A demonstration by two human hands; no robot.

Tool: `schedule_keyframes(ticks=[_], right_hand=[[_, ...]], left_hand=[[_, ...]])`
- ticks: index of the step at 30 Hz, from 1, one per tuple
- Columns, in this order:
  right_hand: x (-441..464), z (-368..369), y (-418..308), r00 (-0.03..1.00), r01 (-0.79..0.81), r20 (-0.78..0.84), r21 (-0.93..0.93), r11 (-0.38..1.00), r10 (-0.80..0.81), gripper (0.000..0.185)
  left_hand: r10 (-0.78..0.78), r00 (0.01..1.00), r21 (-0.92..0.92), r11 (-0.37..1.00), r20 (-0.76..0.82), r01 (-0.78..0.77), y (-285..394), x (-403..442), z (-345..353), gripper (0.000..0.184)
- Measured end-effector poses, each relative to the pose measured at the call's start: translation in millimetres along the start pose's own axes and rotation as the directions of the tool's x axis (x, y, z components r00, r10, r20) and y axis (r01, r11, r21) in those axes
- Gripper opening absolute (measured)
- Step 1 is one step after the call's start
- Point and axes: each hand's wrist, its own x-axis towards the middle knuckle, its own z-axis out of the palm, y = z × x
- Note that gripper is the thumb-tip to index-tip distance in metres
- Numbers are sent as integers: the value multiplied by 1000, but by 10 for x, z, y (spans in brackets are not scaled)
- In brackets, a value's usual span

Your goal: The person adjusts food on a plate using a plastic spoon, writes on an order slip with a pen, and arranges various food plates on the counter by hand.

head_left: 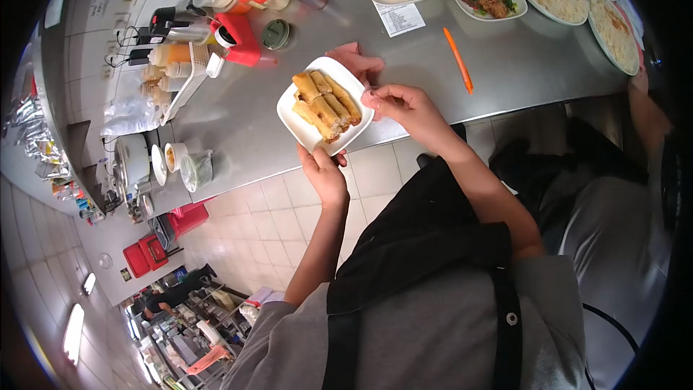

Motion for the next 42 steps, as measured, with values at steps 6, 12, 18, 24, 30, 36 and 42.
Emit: schedule_keyframes(ticks=[6, 12, 18, 24, 30, 36, 42], right_hand=[[339, -38, 23, 929, 207, -190, -442, 873, -317, 13], [732, -204, -346, 961, 49, -188, -605, 795, -202, 12], [1280, -616, -601, 968, 125, 252, -450, 884, -8, 14], [1517, -175, -775, 679, 354, 705, -559, 750, 204, 16], [1378, 135, -714, 764, 373, 610, -685, 626, 212, 18], [927, -651, -1052, 911, 184, 339, -845, 502, 237, 32], [231, -711, -1100, 969, -135, 86, -603, 787, 233, 33]], left_hand=[[56, 996, 68, 996, 76, -62, 56, 20, 173, 30], [-1, 988, 13, 1000, 152, -1, 98, 35, 325, 30], [-99, 932, 143, 988, 349, 52, 33, 201, 33, 50], [-200, 866, 345, 938, 458, 33, 170, 229, 6, 50], [-208, 860, 327, 944, 465, 51, 191, 97, 85, 50], [-210, 916, 245, 961, 341, 129, 217, -21, 25, 48], [-100, 910, 173, 984, 403, 32, 545, 173, 273, 48]])
